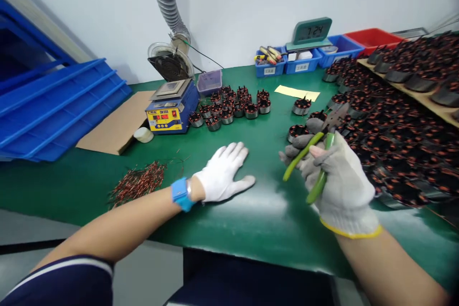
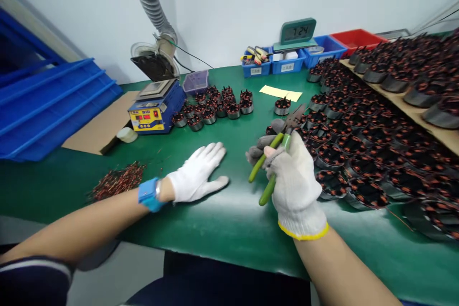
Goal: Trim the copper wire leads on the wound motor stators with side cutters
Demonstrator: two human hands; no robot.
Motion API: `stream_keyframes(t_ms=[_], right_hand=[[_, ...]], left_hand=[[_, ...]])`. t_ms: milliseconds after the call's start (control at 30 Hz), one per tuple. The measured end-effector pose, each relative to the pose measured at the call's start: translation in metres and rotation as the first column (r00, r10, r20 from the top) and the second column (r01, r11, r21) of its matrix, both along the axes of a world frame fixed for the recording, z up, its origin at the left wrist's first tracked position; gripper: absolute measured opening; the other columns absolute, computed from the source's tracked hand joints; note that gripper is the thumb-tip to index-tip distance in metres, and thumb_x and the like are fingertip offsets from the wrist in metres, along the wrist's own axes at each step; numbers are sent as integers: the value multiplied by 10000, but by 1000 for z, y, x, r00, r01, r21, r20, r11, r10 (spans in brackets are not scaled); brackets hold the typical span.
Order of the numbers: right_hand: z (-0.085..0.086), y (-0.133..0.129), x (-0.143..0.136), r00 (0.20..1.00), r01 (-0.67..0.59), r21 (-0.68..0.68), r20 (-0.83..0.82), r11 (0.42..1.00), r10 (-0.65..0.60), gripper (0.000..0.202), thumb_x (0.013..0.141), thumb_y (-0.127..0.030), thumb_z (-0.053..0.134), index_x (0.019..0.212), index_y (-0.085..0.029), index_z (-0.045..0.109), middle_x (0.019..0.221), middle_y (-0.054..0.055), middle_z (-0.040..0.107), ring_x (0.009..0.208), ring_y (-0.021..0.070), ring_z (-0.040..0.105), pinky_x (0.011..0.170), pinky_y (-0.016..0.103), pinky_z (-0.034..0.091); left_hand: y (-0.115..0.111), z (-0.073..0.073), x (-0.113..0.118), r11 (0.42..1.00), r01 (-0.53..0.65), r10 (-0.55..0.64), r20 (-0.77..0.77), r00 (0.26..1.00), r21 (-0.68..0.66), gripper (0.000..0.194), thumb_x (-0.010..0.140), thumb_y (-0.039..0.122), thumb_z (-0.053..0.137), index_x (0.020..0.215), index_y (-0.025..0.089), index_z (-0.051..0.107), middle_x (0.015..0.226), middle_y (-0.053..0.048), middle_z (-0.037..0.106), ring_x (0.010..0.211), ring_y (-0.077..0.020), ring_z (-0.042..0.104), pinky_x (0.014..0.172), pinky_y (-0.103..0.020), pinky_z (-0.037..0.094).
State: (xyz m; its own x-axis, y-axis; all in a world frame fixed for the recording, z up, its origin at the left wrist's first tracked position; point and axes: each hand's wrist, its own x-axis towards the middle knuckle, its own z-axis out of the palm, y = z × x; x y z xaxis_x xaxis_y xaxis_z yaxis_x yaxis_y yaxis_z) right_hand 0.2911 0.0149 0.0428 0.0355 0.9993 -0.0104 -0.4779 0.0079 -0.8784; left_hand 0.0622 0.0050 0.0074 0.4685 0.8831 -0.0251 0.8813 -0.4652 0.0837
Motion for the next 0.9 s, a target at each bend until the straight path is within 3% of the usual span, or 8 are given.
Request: stream_keyframes(t_ms=[100, 167, 233, 333, 500, 700, 800, 900], right_hand=[[-6, -3, -1, 873, -98, 65, 485, 993, 55, 485, 764, -280, 575, 1234, -297, 460, 938, 20, 572, 783, 205, 619, 745, 407, 545], [-12, -4, -1, 462, -149, 67, 887, 987, 10, 528, 773, -344, 590, 1283, -276, 471, 996, 73, 594, 802, 250, 617, 697, 413, 525], [-18, -5, -1, -50, -186, 49, 997, 981, -59, 498, 802, -367, 559, 1280, -234, 513, 1040, 125, 587, 815, 291, 614, 625, 401, 497], [-26, -4, 0, -407, -240, 41, 903, 970, -138, 455, 861, -317, 471, 1287, -167, 525, 1062, 168, 575, 878, 312, 603, 583, 359, 469], [-29, 2, 3, -448, -220, 59, 880, 974, -155, 473, 885, -341, 444, 1306, -135, 506, 1115, 180, 576, 967, 334, 573, 638, 400, 491], [-24, -4, -8, -202, -425, 219, 923, 879, -327, 577, 846, -419, 537, 1346, -139, 470, 1332, 154, 507, 1117, 314, 512, 868, 419, 476], [-24, -8, -14, -93, -603, 177, 953, 778, -289, 603, 794, -411, 602, 1324, -141, 501, 1337, 126, 515, 1144, 287, 509, 946, 390, 445], [-24, -10, -16, -120, -654, 74, 973, 752, -199, 609, 736, -461, 661, 1246, -143, 563, 1258, 113, 561, 1086, 285, 543, 915, 390, 459]], left_hand=[[-19, 6, -44, 980, -186, 193, -103, 976, 69, 773, 882, 617, 405, 1461, 115, 303, 1549, -217, 259, 1431, -358, 259, 1138, -525, 261], [-9, 10, -59, 929, -290, 313, -69, 947, 231, 722, 862, 589, 463, 1407, 122, 384, 1554, -218, 245, 1421, -357, 277, 1115, -524, 291], [17, 14, -62, 856, -361, 384, 13, 923, 370, 599, 856, 551, 485, 1325, 178, 487, 1578, -151, 218, 1427, -328, 265, 1124, -502, 279], [66, 20, -56, 780, -494, 495, 106, 863, 383, 536, 814, 536, 536, 1180, 150, 607, 1565, -150, 243, 1414, -376, 248, 1120, -520, 254], [86, 27, -39, 830, -450, 443, 101, 891, 330, 340, 779, 458, 614, 882, 144, 691, 1477, -132, 416, 1406, -385, 245, 1131, -550, 215], [1, 21, 4, 946, -271, 255, 109, 961, 177, 349, 839, 513, 525, 752, 186, 611, 1288, -67, 589, 1061, -293, 604, 883, -439, 493], [-29, 31, 8, 955, -292, 271, 244, 931, 58, 626, 614, 698, 673, 941, 171, 585, 1353, -129, 501, 997, -284, 629, 815, -391, 526], [-34, 44, -15, 929, -333, 369, 400, 839, -160, 1035, 435, 720, 763, 1275, 204, 446, 1249, -117, 551, 872, -226, 643, 731, -342, 536]])
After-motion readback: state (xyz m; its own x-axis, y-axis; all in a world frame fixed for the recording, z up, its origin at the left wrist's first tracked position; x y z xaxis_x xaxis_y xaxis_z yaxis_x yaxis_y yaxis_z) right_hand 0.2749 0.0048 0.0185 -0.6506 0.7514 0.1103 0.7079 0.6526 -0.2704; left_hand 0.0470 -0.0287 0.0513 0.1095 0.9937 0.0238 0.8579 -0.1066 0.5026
